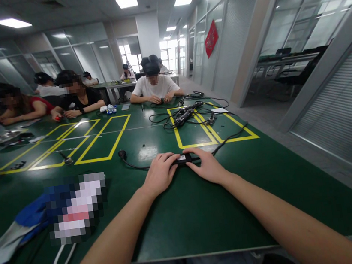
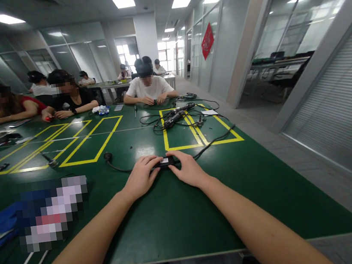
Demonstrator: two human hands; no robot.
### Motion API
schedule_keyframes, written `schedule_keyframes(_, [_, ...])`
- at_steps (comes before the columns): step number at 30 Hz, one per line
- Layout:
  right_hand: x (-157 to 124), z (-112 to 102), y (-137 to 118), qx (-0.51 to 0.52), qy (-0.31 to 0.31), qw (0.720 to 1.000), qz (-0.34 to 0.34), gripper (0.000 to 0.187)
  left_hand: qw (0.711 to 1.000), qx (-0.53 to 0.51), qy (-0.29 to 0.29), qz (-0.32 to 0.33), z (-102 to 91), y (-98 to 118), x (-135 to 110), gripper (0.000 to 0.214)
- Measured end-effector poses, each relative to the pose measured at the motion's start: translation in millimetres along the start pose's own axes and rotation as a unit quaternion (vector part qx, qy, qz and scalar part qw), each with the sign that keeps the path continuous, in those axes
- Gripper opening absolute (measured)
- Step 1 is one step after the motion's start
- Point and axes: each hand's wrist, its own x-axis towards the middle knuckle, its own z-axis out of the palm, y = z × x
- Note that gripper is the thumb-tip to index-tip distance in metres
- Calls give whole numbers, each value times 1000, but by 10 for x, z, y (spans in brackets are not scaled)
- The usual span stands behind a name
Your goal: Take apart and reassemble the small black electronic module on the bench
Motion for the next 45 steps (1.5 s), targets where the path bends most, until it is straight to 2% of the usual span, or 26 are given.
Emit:
schedule_keyframes(17, [38,-13,-19,-42,-37,998,14,45,999,-24,-27,-16,58,-138,17,39])
schedule_keyframes(24, [58,-49,-19,-57,-37,997,47,38,999,-14,-48,-15,29,-141,13,42])
schedule_keyframes(29, [95,-127,92,-38,-65,996,57,31,998,-13,-54,-5,11,-149,42,39])
schedule_keyframes(35, [132,-168,234,-17,-91,994,57,36,998,9,-59,-15,19,-84,38,40])
schedule_keyframes(40, [110,-137,223,4,-97,994,49,34,998,27,-49,-18,43,-17,8,40])
schedule_keyframes(45, [120,-127,140,-53,-104,993,23,35,998,34,-46,-26,33,-10,12,40])
